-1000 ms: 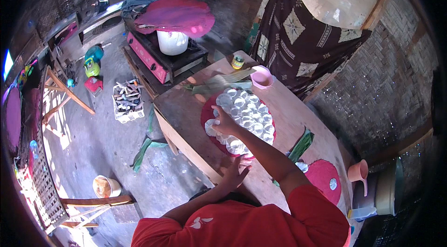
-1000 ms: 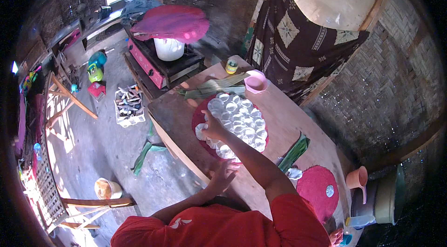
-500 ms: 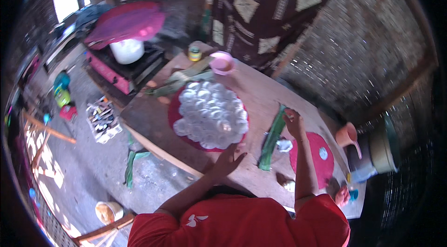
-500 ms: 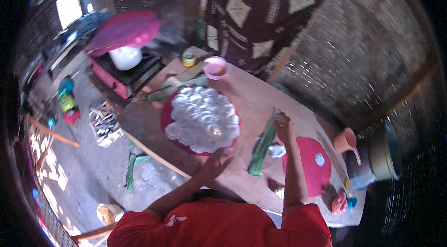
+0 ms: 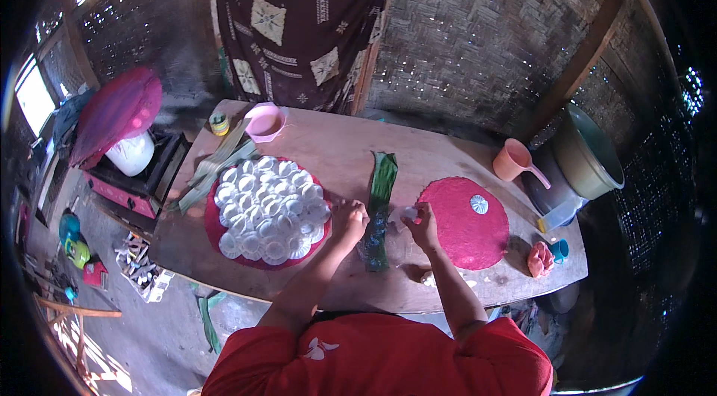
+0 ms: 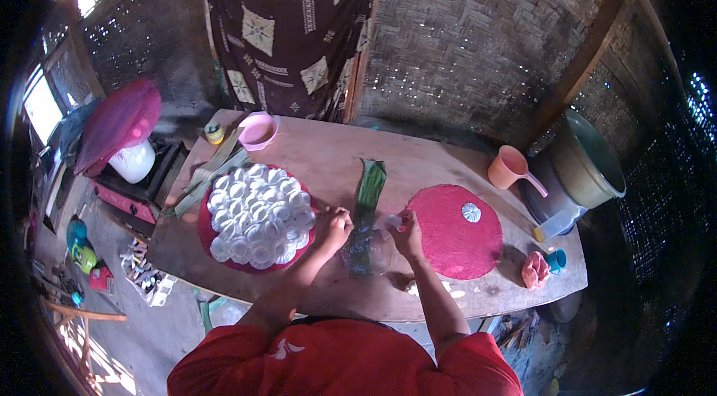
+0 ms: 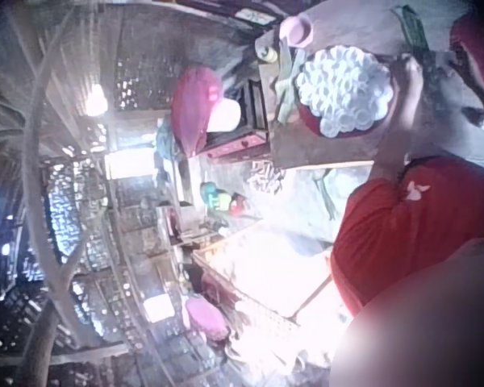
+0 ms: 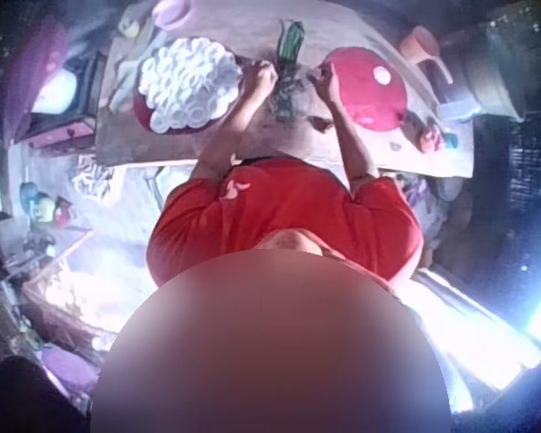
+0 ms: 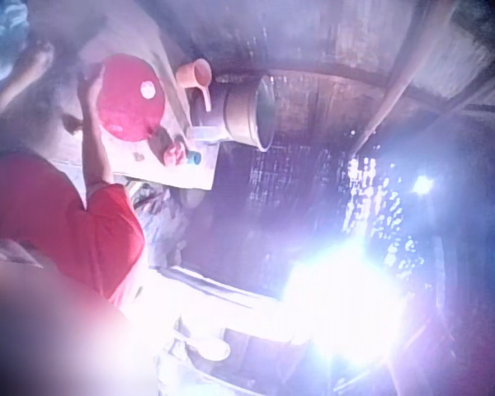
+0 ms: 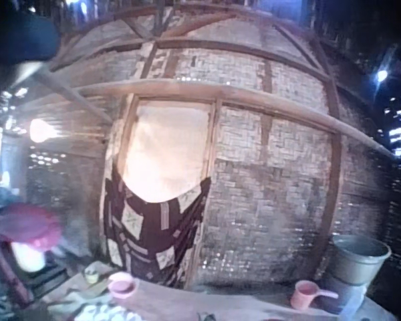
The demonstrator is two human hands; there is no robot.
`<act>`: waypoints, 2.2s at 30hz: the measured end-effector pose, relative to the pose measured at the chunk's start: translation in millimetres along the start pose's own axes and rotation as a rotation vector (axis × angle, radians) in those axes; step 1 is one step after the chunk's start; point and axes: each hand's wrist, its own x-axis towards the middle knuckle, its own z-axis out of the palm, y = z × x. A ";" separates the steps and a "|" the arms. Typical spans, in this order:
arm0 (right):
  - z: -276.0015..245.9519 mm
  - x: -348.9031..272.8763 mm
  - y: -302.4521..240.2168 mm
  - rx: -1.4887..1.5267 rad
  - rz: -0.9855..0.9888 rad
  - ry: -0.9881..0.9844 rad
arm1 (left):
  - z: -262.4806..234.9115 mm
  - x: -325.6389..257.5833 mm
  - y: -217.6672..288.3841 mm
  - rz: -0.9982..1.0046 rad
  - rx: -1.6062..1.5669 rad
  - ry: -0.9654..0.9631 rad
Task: The person repeatedly rolls small pieces of white dough between their palms, places them on a green leaf, and uses a small plastic mold to press and shape them into flower-like forms. The shaped pieces are then placed on a pink mat. The process is repeated continuously throughout the clip.
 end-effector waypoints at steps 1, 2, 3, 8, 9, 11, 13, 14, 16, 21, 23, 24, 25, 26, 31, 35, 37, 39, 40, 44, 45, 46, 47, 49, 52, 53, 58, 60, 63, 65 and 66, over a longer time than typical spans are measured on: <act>-4.9 3.2 -1.7 0.262 -0.019 -0.005 | 0.5 2.6 -0.8 -0.087 -0.177 -0.062; -8.6 5.1 -2.5 0.512 -0.004 -0.022 | -0.5 6.2 0.3 -0.198 -0.343 -0.180; -18.4 9.7 -2.9 0.530 0.014 0.002 | -4.6 5.2 3.0 -0.207 -0.650 -0.118; -45.4 25.3 -10.3 0.927 0.320 0.042 | -60.1 7.7 14.1 -0.405 -1.247 -0.385; -47.0 25.6 -13.6 0.915 0.358 0.006 | -71.5 8.6 15.4 -0.416 -1.232 -0.376; -43.8 22.6 -21.9 0.963 0.537 -0.222 | -87.9 9.8 17.3 -0.433 -1.289 -0.333; -33.0 12.6 -32.0 1.123 0.519 -0.491 | -94.6 11.8 17.4 -0.450 -1.298 -0.274; -26.1 7.8 -37.7 1.237 0.476 -0.662 | -95.2 11.6 16.5 -0.455 -1.305 -0.243; -14.4 2.1 -50.0 1.199 0.446 -0.783 | -91.1 11.4 13.6 -0.429 -1.261 -0.202; -15.6 12.0 -75.3 0.660 0.359 -0.763 | -69.0 -6.4 14.2 -0.559 -1.480 -0.002; -17.9 16.7 -79.2 0.933 0.289 -0.634 | -60.0 -24.6 22.3 -0.780 -1.413 0.029; -16.3 19.2 -79.6 0.930 0.177 -0.611 | -56.4 -34.2 26.0 -0.444 -1.078 -0.163; -13.5 22.4 -78.5 0.718 0.227 -0.615 | -53.3 -55.5 35.4 -0.104 -0.812 -0.183; -13.2 25.2 -75.5 0.521 0.200 -0.655 | -46.5 -71.7 47.3 -0.198 -0.589 -0.394; 25.6 23.6 -53.1 -0.313 -0.080 -0.456 | -25.5 -99.7 65.4 0.149 0.057 -0.536; 36.5 17.6 -37.8 -0.700 -0.239 -0.459 | -18.5 -97.4 67.3 0.240 0.184 -0.540; 39.3 16.5 -35.6 -0.861 -0.198 -0.484 | -15.9 -97.8 69.4 0.259 0.209 -0.571; 41.3 17.8 -35.5 -0.866 -0.134 -0.537 | -12.4 -97.9 71.5 0.245 0.239 -0.573; 41.7 19.5 -35.4 -0.898 -0.129 -0.543 | -10.4 -97.4 72.5 0.248 0.255 -0.574; 41.5 33.4 -31.3 -0.895 -0.186 -0.486 | -7.1 -93.5 74.8 0.250 0.269 -0.594; 41.9 39.1 -29.4 -0.896 -0.194 -0.476 | -7.7 -92.6 75.8 0.258 0.282 -0.603; 42.9 46.1 -27.2 -0.885 -0.197 -0.450 | -8.8 -92.0 76.7 0.273 0.289 -0.617; 43.5 55.6 -24.7 -0.873 -0.189 -0.441 | -10.4 -91.7 77.4 0.296 0.314 -0.595; 45.5 76.0 -19.7 -0.838 -0.187 -0.407 | -12.8 -91.6 78.3 0.357 0.342 -0.542; 47.4 108.2 -12.0 -0.827 -0.180 -0.386 | -12.9 -91.9 75.8 0.348 0.271 -0.517; 47.9 120.8 -9.7 -0.834 -0.160 -0.400 | -12.0 -92.4 74.2 0.379 0.284 -0.473; 56.3 178.0 -4.4 -0.866 -0.047 -0.349 | -6.6 -94.3 69.4 0.412 0.266 -0.454; 57.2 195.4 -9.2 -0.901 -0.008 -0.334 | -8.3 -90.1 69.0 0.418 0.272 -0.481; 55.2 201.9 -24.3 -0.942 -0.036 -0.365 | -16.3 -72.0 63.0 0.194 0.039 -0.539; 51.2 192.9 -36.7 -0.943 -0.138 -0.345 | -22.5 -38.6 41.0 -0.119 -0.364 -0.602; 48.0 178.9 -39.6 -0.900 -0.208 -0.311 | -23.4 -16.4 27.0 -0.073 -0.501 -0.304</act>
